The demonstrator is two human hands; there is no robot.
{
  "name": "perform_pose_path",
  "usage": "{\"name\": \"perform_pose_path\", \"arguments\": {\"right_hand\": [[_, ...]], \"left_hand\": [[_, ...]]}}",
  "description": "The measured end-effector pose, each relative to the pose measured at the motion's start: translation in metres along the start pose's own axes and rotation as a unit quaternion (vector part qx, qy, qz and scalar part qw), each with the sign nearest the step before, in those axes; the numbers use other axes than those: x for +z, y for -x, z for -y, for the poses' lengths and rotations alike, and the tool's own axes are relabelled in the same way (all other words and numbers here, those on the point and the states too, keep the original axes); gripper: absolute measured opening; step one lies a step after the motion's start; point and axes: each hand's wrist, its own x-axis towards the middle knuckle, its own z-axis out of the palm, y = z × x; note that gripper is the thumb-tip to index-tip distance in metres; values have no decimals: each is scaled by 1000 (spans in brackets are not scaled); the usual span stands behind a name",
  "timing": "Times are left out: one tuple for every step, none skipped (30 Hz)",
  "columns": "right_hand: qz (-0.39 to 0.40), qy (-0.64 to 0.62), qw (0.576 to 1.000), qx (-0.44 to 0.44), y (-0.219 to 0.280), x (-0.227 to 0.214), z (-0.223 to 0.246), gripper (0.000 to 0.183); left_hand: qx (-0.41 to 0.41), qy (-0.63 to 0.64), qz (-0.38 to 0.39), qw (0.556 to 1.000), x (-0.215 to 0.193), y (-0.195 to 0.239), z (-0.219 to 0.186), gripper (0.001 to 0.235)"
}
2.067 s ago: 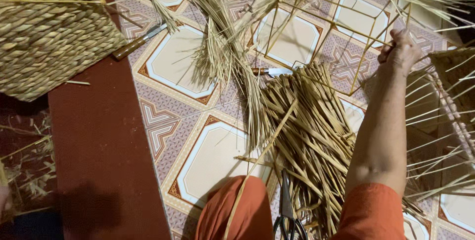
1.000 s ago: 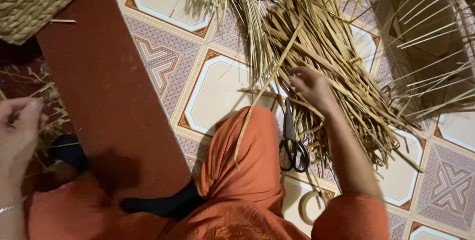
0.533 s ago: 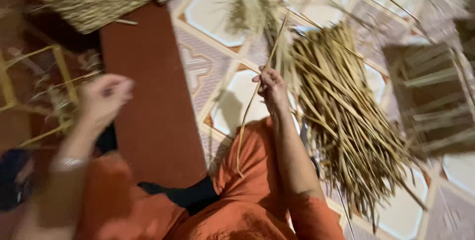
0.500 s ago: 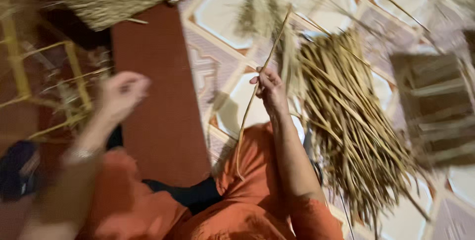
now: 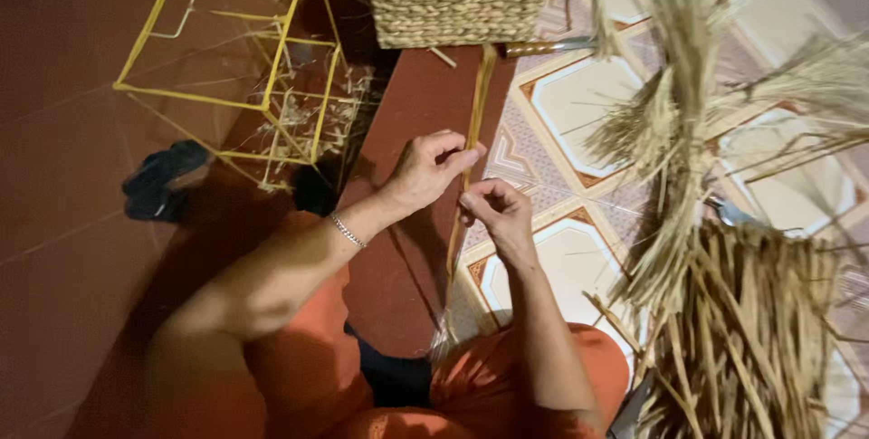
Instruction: The person weaves dried palm leaves into a yellow metal basket frame. They thread the leaves through the frame, trim excess with scissors, and continue weaving to build up the basket walls.
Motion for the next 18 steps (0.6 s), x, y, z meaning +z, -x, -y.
{"name": "perform_pose_path", "arguments": {"right_hand": [[3,3,1000,7,1,-2,1,12],[-6,-4,1000,-12,2,-6,4,13],[-16,-12,999,-32,0,-10,8,14],[-30,-16,998,-51,0,-13,10,15],[-45,-37,997,-46,0,-15,12,14],[-60,-58,996,-42,0,-19,16,16],[-76,-78,993,-38,1,-21,20,19],[-69,-82,994,-37,2,-22,23,19],[-62,-86,994,-37,4,-23,25,19],[-55,-90,994,-36,5,-22,26,19],[-64,-89,993,-40,6,-23,27,17],[-71,-88,993,-43,6,-25,26,15],[-78,-87,992,-47,6,-29,26,14],[-116,-100,987,-58,6,-36,26,13],[-153,-113,979,-69,5,-46,26,12],[-188,-125,971,-82,4,-58,26,12],[-221,-145,961,-81,2,-73,27,11],[-253,-166,950,-81,0,-89,27,11]], "left_hand": [[-14,11,2,1000,-4,1,0,15],[-25,16,21,999,-5,1,0,15],[-35,22,39,998,-6,2,0,16],[-45,31,59,997,-4,3,1,17],[-57,55,81,994,-1,4,2,17],[-68,79,102,989,1,5,3,17],[-79,103,124,984,4,7,4,18],[-82,92,142,982,7,9,5,18],[-84,82,160,980,10,11,5,17],[-86,71,177,978,13,13,4,17],[-88,70,202,973,15,15,4,17],[-89,67,225,968,16,15,3,16],[-90,65,249,962,16,16,1,16],[-140,80,276,948,15,16,-1,16],[-189,94,302,930,12,15,-3,16],[-236,108,326,909,9,14,-5,17],[-252,96,331,904,7,12,-8,18],[-267,81,337,899,2,10,-9,19]]}}
